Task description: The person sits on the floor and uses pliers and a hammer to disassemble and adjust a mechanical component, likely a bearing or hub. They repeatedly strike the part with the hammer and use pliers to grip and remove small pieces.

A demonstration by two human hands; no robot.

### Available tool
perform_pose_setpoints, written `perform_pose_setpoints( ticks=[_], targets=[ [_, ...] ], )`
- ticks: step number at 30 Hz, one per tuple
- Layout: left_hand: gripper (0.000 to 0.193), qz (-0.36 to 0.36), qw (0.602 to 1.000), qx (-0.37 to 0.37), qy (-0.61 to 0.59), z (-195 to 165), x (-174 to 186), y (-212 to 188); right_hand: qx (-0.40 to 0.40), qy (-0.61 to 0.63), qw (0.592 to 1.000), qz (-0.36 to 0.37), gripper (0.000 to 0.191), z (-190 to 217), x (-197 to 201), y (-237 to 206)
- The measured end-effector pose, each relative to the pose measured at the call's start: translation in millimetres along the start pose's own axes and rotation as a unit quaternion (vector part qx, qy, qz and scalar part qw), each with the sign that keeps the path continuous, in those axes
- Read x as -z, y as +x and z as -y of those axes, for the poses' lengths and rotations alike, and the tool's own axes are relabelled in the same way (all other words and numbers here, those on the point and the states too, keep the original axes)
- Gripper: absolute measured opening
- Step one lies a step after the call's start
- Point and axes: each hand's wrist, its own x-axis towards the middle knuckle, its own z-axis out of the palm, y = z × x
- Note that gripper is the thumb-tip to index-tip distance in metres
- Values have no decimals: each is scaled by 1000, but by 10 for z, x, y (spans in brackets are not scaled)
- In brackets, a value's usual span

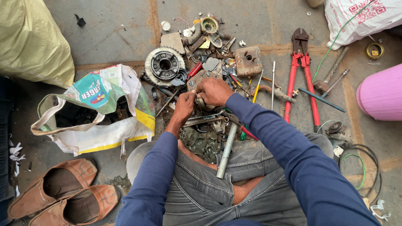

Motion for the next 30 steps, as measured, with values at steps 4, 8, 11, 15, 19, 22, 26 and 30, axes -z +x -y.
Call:
perform_pose_setpoints(
  ticks=[4, 8, 11, 15, 19, 22, 26, 30],
  targets=[
    [51, -7, 1000, 10, 19, -39, 9, -31, 8, -23, 999, -26, 18, 29, -32, -57],
    [34, -23, 999, -4, 46, -129, 39, -86, -26, 1, 999, -41, 18, 15, -70, -42],
    [31, -17, 998, 10, 53, -159, 37, -108, -68, 20, 997, -24, 20, 5, -94, -20],
    [33, -14, 999, 30, 21, -134, 14, -95, -118, 33, 992, 22, 22, -7, -109, 32],
    [34, -38, 996, 25, 74, -106, -10, -75, -127, 57, 990, 14, 22, -19, -124, 33],
    [34, -47, 996, 27, 69, -119, -5, -81, -88, 53, 995, -12, 19, -21, -141, 7],
    [31, -36, 998, 1, 44, -162, 18, -112, -71, 19, 997, -36, 17, -4, -147, -15],
    [31, -47, 997, -3, 57, -171, 23, -112, -67, 11, 997, -35, 17, 27, -138, -7]
  ],
)
